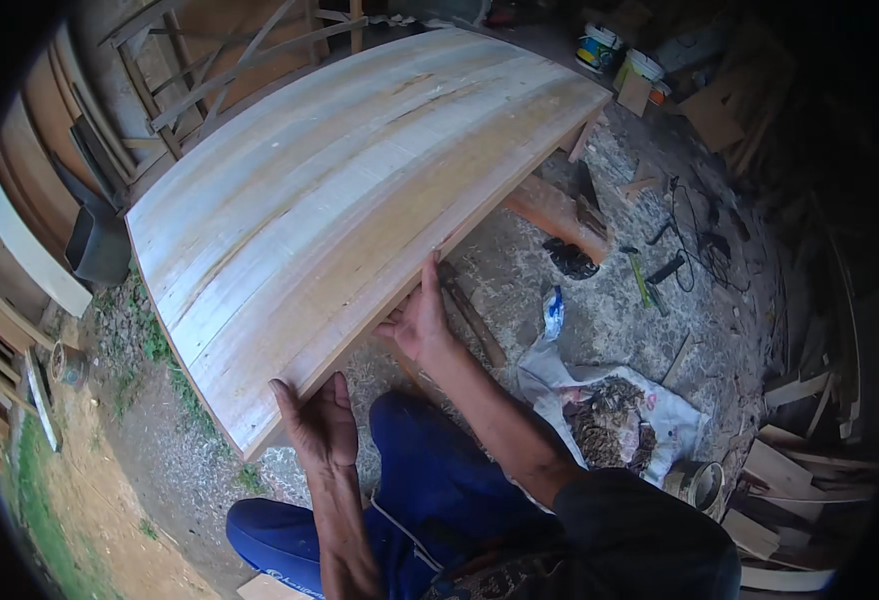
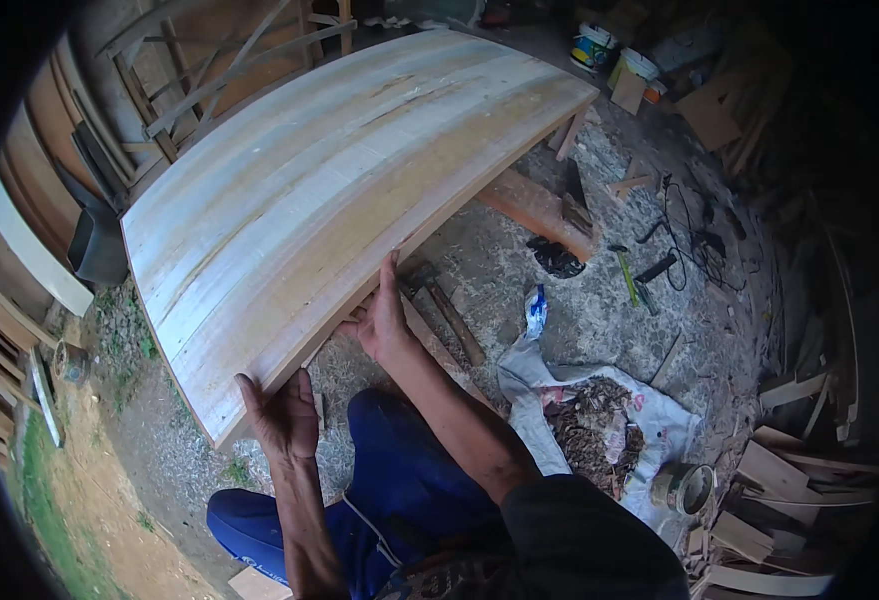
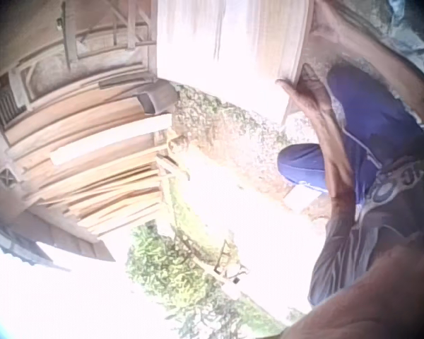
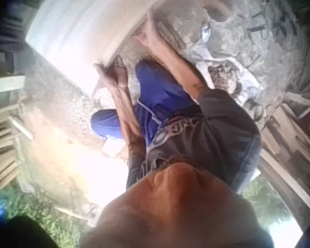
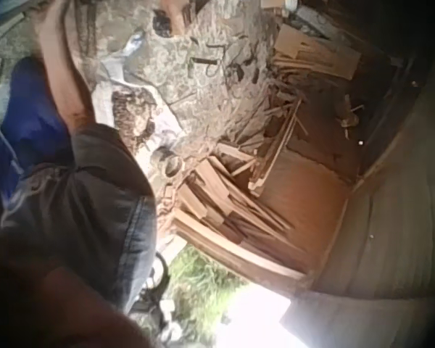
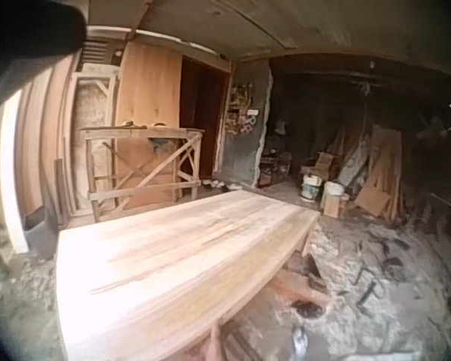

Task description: The person hammers nails into a wooden board to attach a frame, then uses a power planer to smooth the board's surface. The person repositions the board and continues planing along its edges.

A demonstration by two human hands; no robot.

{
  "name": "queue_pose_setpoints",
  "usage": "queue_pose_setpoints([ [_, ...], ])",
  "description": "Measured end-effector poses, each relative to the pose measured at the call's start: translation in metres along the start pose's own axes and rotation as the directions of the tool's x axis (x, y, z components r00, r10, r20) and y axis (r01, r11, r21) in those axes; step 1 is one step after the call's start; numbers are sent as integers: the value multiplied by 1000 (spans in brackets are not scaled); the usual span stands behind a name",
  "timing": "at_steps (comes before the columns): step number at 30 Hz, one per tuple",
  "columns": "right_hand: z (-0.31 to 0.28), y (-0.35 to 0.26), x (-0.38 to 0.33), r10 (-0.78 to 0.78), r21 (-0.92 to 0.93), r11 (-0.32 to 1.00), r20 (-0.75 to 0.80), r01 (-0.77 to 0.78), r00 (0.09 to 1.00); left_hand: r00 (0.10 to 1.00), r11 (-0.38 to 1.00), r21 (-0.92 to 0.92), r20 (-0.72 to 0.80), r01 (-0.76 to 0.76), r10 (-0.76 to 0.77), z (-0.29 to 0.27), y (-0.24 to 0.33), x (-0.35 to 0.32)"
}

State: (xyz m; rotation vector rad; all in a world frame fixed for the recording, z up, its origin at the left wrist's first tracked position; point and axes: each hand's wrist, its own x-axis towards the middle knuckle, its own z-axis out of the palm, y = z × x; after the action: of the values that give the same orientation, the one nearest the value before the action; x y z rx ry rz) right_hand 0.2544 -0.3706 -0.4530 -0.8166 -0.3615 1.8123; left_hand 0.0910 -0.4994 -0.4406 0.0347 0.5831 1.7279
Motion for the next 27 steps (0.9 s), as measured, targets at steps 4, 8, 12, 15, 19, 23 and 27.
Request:
queue_pose_setpoints([
  [4, -45, 12, -19, 11, 60, 998, -93, -6, 996, 997, 997, -30, 31, 69, -68, -39, -37, -5],
  [8, -53, 41, -17, 15, 49, 999, -80, -11, 997, 993, 995, 20, 63, 94, -96, -58, -32, -12],
  [12, -76, 37, -11, -201, -173, 971, -224, 164, 954, 942, 835, 460, -12, 303, -335, -47, -25, -34],
  [15, -67, 16, -5, -809, -858, 350, -75, 376, 583, 948, 358, 931, 50, 70, -314, -20, 5, -58],
  [19, -37, -30, -2, -586, -852, -421, 516, 310, 624, 758, -641, 483, 601, -597, -254, 12, 48, -21],
  [23, -35, -46, 27, -336, -746, -582, 583, 323, 740, 742, -694, 324, 486, -643, -461, 3, 64, 15],
  [27, -44, -34, 37, -343, -732, -612, 587, 299, 733, 779, -690, 389, 455, -610, -432, 1, 79, 33],
])
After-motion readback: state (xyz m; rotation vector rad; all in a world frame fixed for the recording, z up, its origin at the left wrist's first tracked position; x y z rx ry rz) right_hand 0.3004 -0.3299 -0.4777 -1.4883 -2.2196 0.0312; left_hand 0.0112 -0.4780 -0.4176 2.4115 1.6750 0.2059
